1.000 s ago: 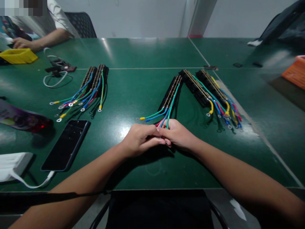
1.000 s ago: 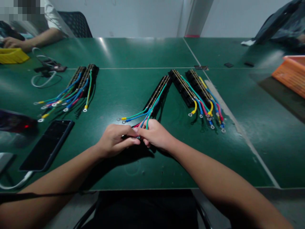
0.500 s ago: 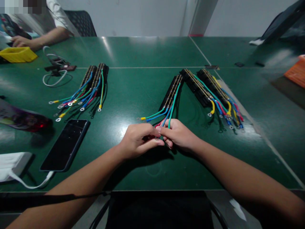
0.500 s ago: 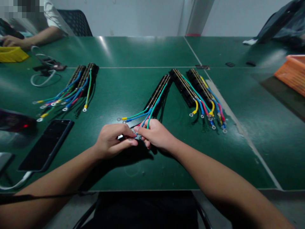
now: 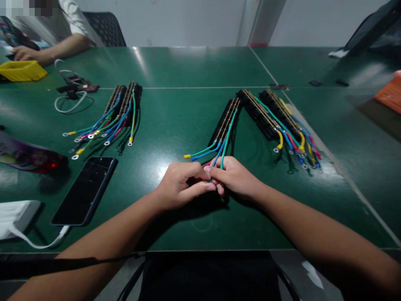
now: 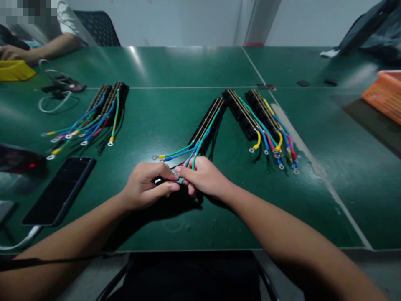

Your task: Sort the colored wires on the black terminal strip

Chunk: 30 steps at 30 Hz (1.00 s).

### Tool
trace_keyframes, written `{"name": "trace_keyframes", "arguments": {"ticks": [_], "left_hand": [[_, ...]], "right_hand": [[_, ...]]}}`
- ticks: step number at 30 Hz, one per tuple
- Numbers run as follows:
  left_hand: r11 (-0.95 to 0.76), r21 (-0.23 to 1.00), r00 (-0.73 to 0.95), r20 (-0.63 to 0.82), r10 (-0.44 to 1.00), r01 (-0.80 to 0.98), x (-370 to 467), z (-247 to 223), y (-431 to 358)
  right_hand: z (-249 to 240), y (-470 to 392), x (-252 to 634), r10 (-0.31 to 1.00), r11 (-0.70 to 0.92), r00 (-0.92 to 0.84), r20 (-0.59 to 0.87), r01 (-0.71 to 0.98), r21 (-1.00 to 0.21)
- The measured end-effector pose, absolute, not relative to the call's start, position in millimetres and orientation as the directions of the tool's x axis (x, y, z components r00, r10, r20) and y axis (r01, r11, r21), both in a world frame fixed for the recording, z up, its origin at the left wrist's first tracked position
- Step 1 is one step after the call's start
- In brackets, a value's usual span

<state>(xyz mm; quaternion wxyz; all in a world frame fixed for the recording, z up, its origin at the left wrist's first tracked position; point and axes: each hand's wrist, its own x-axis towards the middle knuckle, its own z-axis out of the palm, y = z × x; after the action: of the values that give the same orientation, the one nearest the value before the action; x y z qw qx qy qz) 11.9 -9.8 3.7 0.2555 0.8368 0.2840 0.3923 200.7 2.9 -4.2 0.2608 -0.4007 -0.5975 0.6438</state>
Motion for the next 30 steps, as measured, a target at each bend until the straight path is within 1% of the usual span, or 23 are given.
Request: {"name": "trace_keyframes", "arguments": {"ticks": [3, 6, 8, 11, 13, 15, 20, 25, 30], "left_hand": [[-0.735, 0.625, 0.528, 0.544, 0.652, 0.263, 12.1, 2.9, -8.9], [-0.723, 0.638, 0.537, 0.526, 0.66, 0.264, 13.4, 1.7, -9.1], [-0.676, 0.686, 0.539, 0.474, 0.696, 0.269, 14.8, 1.3, -9.5], [-0.552, 0.788, 0.526, 0.359, 0.771, 0.271, 17.5, 2.1, -10.2], [-0.481, 0.835, 0.524, 0.292, 0.8, 0.268, 18.7, 3.7, -10.4], [-0.446, 0.855, 0.516, 0.264, 0.815, 0.266, 18.7, 5.1, -10.6], [-0.408, 0.887, 0.503, 0.257, 0.825, 0.217, 14.6, 4.8, -10.5], [-0.295, 0.94, 0.481, 0.181, 0.858, 0.172, 15.0, 4.4, -9.3], [-0.191, 0.97, 0.45, 0.103, 0.887, 0.153, 18.0, 5.9, -7.5]], "right_hand": [[-4.3, 2.9, 201.2, 0.801, -0.133, -0.566, -0.196, 0.151, -0.98], [-4.0, 2.4, 200.7, 0.792, -0.107, -0.581, -0.187, 0.17, -0.98], [-3.8, 2.0, 200.0, 0.802, -0.101, -0.567, -0.19, 0.184, -0.978], [-4.0, 1.4, 198.4, 0.82, -0.114, -0.53, -0.214, 0.215, -0.97], [-4.4, 0.9, 197.6, 0.825, -0.127, -0.518, -0.226, 0.219, -0.967], [-4.6, 0.4, 197.2, 0.826, -0.13, -0.517, -0.223, 0.21, -0.969], [-5.6, -0.2, 198.2, 0.821, -0.139, -0.531, -0.208, 0.167, -0.976], [-8.1, -0.6, 198.6, 0.835, -0.168, -0.511, -0.206, 0.121, -0.978], [-7.8, -1.2, 198.0, 0.859, -0.172, -0.452, -0.24, 0.187, -0.967]]}}
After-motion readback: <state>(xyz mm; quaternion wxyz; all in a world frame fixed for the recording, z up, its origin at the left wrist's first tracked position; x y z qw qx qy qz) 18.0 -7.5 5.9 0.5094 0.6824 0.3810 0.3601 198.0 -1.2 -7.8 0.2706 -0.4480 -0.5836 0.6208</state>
